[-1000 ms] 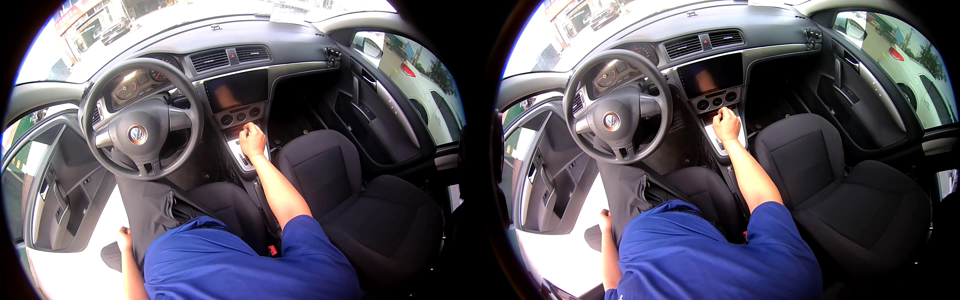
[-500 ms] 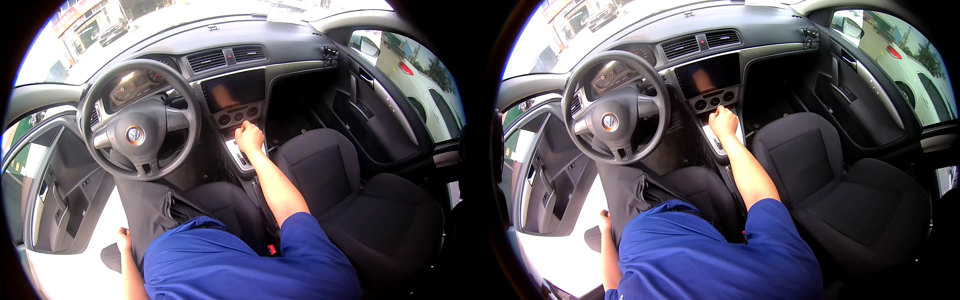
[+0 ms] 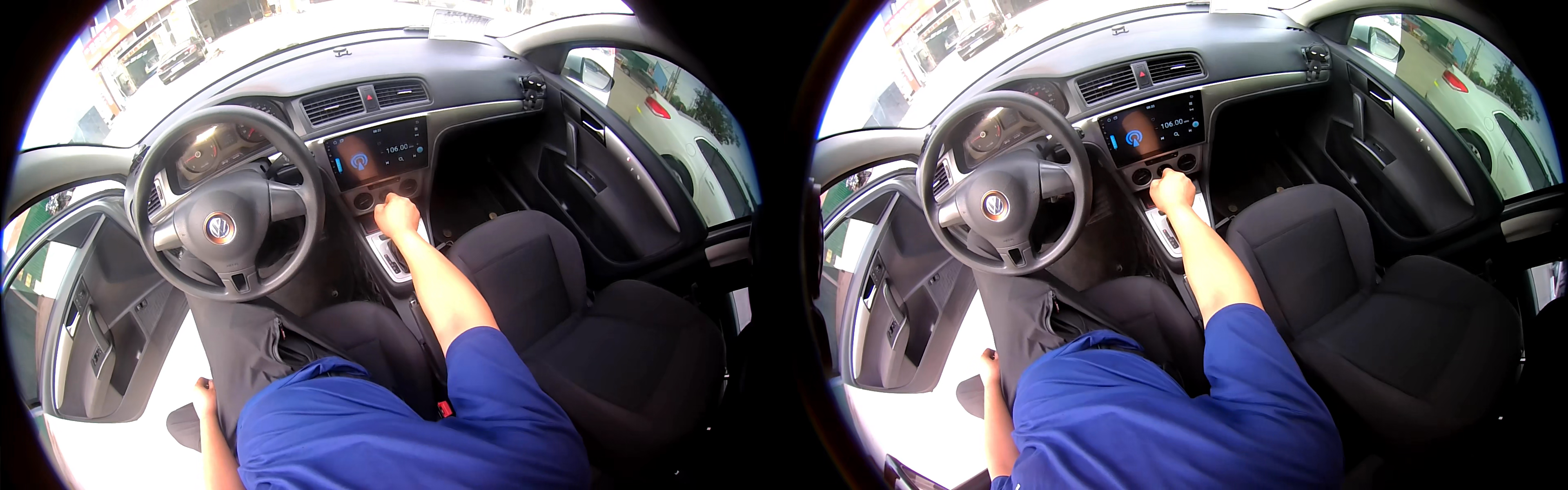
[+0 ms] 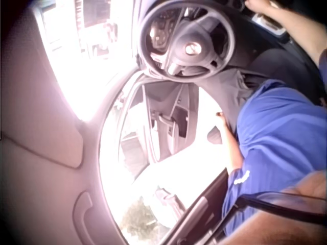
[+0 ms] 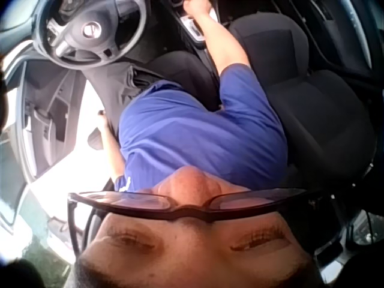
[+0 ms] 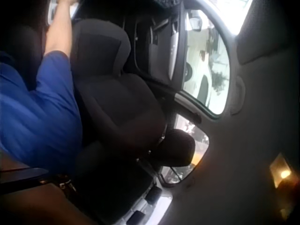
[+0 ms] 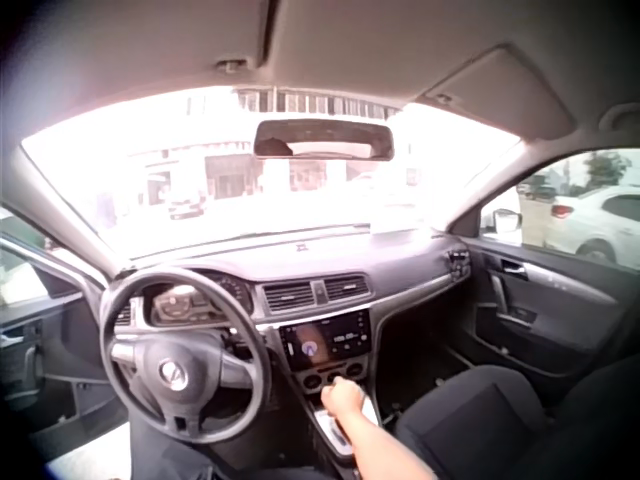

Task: The person walks to a silver sedan, opens the trunk, and connects a small camera with wires to the trunk lid. They then close the trunk, enter the driver seat, and use the center console touchscreen to verify the rear camera feed.

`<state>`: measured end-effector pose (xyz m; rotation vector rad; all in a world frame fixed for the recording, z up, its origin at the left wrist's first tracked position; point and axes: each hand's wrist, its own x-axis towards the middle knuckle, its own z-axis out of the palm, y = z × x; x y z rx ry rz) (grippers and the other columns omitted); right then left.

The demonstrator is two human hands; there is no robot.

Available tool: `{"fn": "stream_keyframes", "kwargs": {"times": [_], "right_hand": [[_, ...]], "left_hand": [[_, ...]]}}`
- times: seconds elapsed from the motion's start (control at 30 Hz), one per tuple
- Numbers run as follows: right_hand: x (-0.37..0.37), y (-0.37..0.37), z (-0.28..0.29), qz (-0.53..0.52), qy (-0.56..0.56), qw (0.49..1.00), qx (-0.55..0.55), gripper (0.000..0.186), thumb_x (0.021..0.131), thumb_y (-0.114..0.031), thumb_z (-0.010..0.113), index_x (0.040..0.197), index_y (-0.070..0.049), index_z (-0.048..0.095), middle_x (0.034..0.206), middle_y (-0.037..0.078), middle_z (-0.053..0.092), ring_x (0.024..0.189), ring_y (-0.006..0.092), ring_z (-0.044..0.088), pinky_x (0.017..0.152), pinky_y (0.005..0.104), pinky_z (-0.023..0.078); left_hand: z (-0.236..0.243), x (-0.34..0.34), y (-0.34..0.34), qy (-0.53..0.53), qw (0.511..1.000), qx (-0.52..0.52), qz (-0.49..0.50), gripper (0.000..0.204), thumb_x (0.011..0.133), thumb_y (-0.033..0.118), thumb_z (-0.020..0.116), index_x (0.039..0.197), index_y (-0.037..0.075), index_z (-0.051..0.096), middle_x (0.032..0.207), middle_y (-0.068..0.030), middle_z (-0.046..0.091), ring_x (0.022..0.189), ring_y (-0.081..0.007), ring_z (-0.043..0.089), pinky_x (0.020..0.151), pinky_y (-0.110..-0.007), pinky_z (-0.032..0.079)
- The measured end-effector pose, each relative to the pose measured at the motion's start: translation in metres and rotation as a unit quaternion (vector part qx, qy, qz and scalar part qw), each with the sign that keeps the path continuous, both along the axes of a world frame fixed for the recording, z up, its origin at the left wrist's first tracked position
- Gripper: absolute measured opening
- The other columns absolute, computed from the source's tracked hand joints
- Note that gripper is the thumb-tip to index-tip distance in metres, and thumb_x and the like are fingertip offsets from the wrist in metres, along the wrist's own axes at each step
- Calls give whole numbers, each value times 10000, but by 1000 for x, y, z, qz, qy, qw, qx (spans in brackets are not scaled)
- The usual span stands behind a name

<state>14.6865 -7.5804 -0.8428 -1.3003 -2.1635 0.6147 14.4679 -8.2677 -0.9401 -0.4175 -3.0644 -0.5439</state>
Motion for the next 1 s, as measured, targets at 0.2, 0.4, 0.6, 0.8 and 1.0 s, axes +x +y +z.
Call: {"fn": "stream_keyframes", "kwargs": {"times": [0.2,0.4,0.6,0.8,1.0], "right_hand": [[2,15,-15,-3,6,999,33,245,900,-228,656,1020,-57,786,1030,213,791,1050,406,754,956,511,583],[-3,6,-10,4,16,1000,11,228,914,-245,677,1033,-82,783,1040,191,793,1056,399,753,943,507,587],[-4,8,-4,7,-37,999,16,260,904,-284,702,1035,-78,792,1052,202,796,1059,402,758,952,492,591],[20,-12,-2,-2,-5,1000,9,230,914,-264,692,973,-60,779,1019,201,793,1022,406,757,930,505,588],[34,-26,-6,24,71,995,68,183,977,-219,665,1017,-65,755,1046,167,788,1012,404,752,895,511,583]], "left_hand": [[-5,-2,12,-7,1000,-16,3,186,972,145,679,936,-28,736,869,-217,760,818,-377,751,791,-474,582],[-1,0,3,22,1000,5,-7,174,963,131,693,918,-34,722,833,-225,747,801,-376,751,774,-471,580],[-1,0,4,17,1000,5,-4,178,955,124,691,904,-44,717,824,-230,746,782,-379,750,767,-468,581],[-10,-2,2,24,1000,1,1,191,964,148,689,921,-35,723,835,-234,745,792,-382,747,772,-476,578],[-3,-2,-2,21,1000,4,8,198,957,170,705,934,-24,737,865,-240,759,815,-391,758,784,-477,585]]}}
